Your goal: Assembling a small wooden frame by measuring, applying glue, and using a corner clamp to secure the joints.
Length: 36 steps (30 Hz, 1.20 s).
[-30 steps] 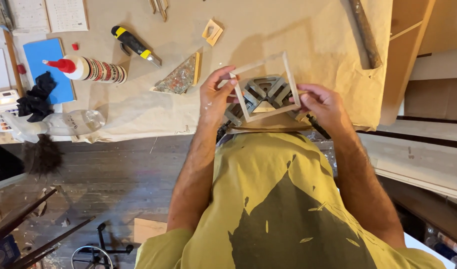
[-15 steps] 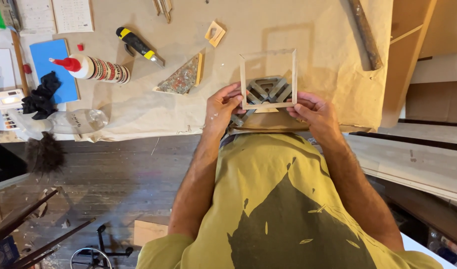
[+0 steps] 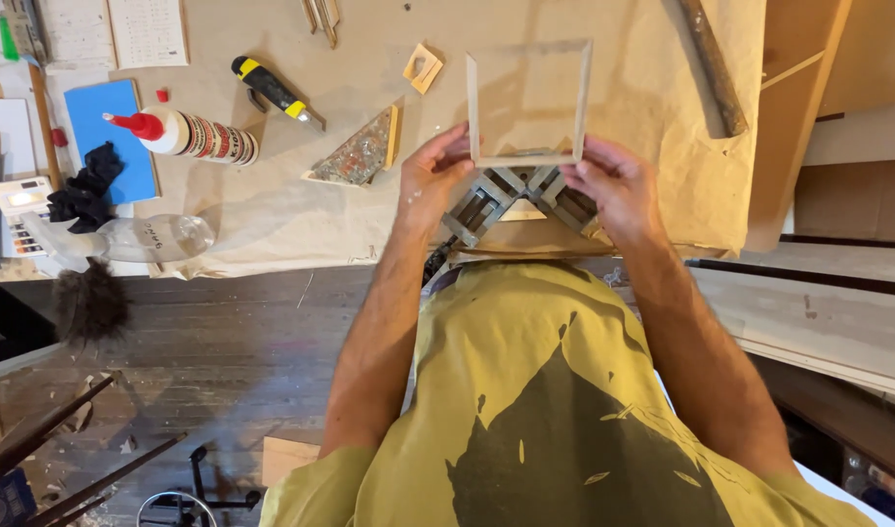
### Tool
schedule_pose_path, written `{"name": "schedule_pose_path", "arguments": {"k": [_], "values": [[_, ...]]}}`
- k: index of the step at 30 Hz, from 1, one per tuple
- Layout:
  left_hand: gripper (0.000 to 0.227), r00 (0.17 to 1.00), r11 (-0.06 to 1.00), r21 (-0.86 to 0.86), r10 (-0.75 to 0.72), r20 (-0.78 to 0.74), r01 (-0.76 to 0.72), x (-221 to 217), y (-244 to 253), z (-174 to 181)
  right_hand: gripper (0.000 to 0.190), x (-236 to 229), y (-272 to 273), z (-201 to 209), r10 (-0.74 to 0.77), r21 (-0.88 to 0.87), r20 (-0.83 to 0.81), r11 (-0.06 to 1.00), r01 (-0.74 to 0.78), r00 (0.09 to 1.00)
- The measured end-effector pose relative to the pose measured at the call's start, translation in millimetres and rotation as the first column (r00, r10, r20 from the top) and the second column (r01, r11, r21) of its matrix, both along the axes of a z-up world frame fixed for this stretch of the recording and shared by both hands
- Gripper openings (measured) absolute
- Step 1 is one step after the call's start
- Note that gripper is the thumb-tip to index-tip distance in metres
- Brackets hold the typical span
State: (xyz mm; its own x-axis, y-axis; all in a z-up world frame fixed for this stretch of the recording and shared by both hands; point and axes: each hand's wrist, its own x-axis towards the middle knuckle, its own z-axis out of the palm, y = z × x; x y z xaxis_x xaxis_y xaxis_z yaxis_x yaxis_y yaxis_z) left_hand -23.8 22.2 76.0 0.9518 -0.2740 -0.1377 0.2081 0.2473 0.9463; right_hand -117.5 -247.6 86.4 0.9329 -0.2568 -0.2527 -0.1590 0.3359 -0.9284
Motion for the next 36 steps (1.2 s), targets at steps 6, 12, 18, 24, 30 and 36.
{"name": "schedule_pose_path", "arguments": {"k": [6,12,18,24,30,36], "values": [[0.060,0.999,0.995,-0.103,0.021,0.038,-0.017,28.4,-17.3,-42.3,0.036,32.1,-6.9,-7.4,0.062,-0.136,0.042,0.989,-0.056,0.997],[0.059,0.999,0.990,-0.136,0.041,0.000,-0.040,31.3,-21.8,-47.0,0.036,41.8,-8.0,-21.9,-0.002,-0.053,-0.081,0.999,-0.003,0.997],[0.058,0.999,0.989,-0.146,0.033,-0.027,-0.036,30.6,-23.7,-51.5,0.038,40.6,-8.6,-17.3,0.005,-0.045,-0.112,0.999,-0.010,0.994],[0.058,0.998,0.989,-0.138,0.039,-0.055,-0.046,29.1,-27.2,-58.0,0.038,41.3,-11.0,-21.1,0.001,-0.045,-0.144,0.999,-0.008,0.990],[0.041,0.991,0.993,-0.070,0.085,-0.105,-0.093,34.3,-28.7,-53.4,0.036,34.3,-12.9,-8.3,0.000,-0.066,-0.148,0.998,-0.010,0.989],[0.039,0.994,1.000,0.015,0.027,-0.105,-0.026,45.6,-23.7,5.3,0.036,11.9,-7.0,29.1,0.064,-0.132,-0.155,0.988,-0.085,0.986]]}}
